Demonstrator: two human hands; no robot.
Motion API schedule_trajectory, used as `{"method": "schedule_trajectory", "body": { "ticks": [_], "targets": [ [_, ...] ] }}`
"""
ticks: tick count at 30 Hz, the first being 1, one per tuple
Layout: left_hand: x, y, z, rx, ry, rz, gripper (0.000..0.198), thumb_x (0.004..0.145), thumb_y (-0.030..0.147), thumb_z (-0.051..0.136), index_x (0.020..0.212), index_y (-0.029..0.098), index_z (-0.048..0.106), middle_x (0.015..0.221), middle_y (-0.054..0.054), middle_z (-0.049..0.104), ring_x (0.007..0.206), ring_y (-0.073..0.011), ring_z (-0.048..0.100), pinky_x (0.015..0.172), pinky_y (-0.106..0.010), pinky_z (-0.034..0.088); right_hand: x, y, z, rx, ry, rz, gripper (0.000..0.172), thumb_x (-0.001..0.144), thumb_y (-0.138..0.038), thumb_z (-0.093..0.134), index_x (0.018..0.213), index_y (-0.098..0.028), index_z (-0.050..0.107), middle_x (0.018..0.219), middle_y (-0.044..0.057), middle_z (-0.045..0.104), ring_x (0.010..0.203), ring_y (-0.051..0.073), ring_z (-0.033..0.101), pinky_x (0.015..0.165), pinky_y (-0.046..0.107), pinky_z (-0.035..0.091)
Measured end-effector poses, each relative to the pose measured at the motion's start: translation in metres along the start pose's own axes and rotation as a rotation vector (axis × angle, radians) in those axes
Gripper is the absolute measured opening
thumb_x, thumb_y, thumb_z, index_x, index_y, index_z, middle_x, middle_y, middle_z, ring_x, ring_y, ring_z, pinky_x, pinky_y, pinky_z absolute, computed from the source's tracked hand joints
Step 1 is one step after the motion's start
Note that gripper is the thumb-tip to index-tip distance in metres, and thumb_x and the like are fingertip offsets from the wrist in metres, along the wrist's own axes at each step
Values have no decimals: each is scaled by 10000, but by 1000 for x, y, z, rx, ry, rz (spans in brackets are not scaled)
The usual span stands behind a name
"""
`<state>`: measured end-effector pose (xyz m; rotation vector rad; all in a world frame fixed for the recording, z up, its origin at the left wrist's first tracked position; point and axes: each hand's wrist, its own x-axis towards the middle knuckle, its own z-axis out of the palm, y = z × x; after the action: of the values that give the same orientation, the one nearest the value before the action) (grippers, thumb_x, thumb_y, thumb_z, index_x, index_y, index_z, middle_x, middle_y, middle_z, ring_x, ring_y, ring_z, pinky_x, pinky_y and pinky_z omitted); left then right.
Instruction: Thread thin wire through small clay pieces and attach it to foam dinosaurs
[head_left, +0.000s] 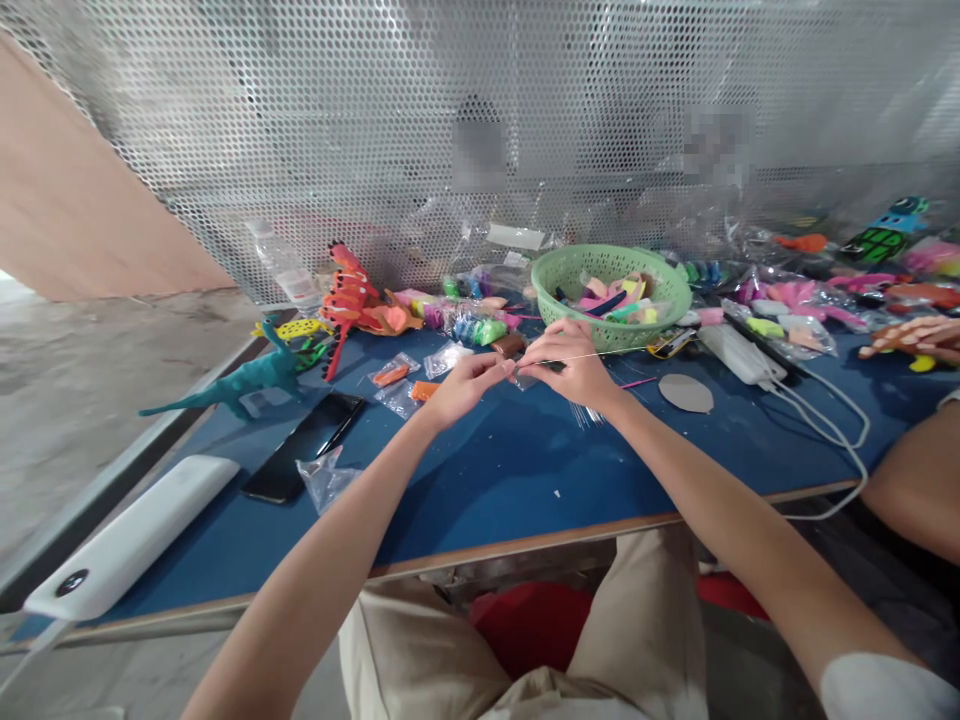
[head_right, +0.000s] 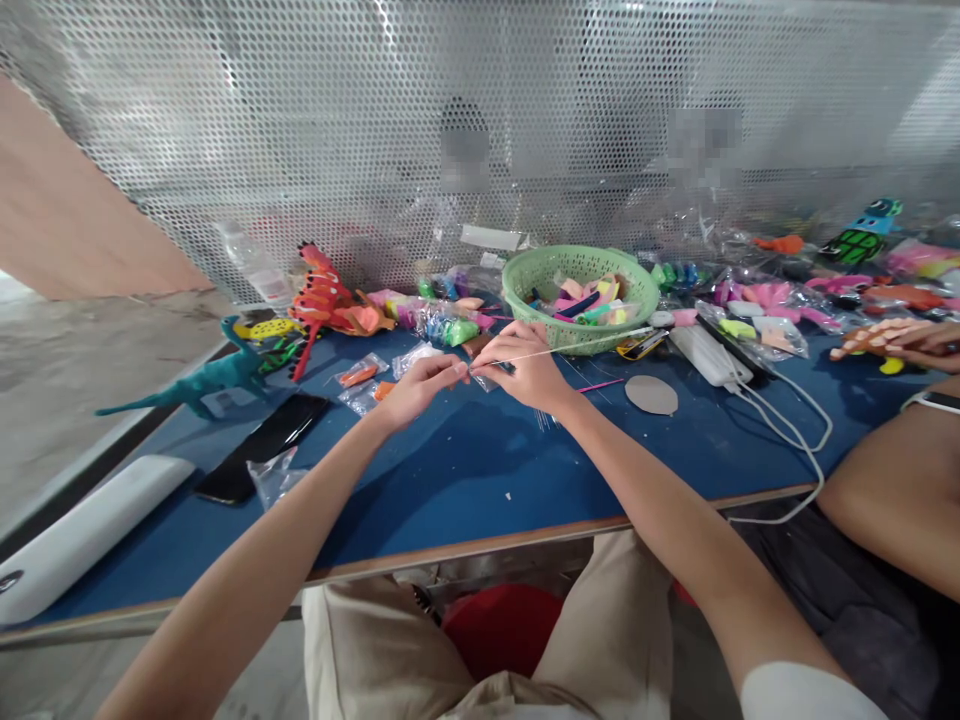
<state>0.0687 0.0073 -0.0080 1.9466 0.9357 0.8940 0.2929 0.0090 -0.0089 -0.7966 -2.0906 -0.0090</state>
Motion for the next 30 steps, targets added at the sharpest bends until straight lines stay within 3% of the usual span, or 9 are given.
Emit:
{"method": "schedule_trajectory", "body": {
  "ticks": [6, 18, 25, 30],
  "targets": [
    [-1, 1, 3, -9, -33, 19, 397, 903, 561, 594, 822, 177, 654, 646, 23, 444, 558, -102, 327, 518, -257, 242, -1, -3, 4, -1, 40, 70, 149, 938, -390, 684, 869, -301, 782, 898, -20, 782, 943, 229, 611, 933, 434, 339],
    [-4, -2, 5, 252, 141, 198, 141, 862, 325, 639, 813, 197, 608, 584, 72, 313, 539, -97, 263, 554, -252, 257, 0, -5, 6, 133, 65, 169, 129, 904, -389, 726, 829, -314, 798, 855, -28, 781, 930, 229, 633, 947, 448, 367],
    [-8, -2, 2, 546, 181, 365, 125, 905, 280, 584, 833, 204, 651, 577, 51, 415, 541, -106, 369, 593, -265, 312, 2, -1, 3, 266, -10, 171, 131, 885, -423, 734, 844, -322, 807, 831, -11, 772, 988, 233, 614, 926, 414, 443],
    [-6, -1, -3, 632, 151, 369, 196, 968, 344, 551, 962, 199, 683, 624, 18, 525, 557, -118, 456, 603, -271, 346, 3, -4, -1, 110, -22, 123, 152, 920, -416, 701, 853, -316, 795, 883, -18, 777, 990, 235, 591, 989, 457, 331]
  ]
}}
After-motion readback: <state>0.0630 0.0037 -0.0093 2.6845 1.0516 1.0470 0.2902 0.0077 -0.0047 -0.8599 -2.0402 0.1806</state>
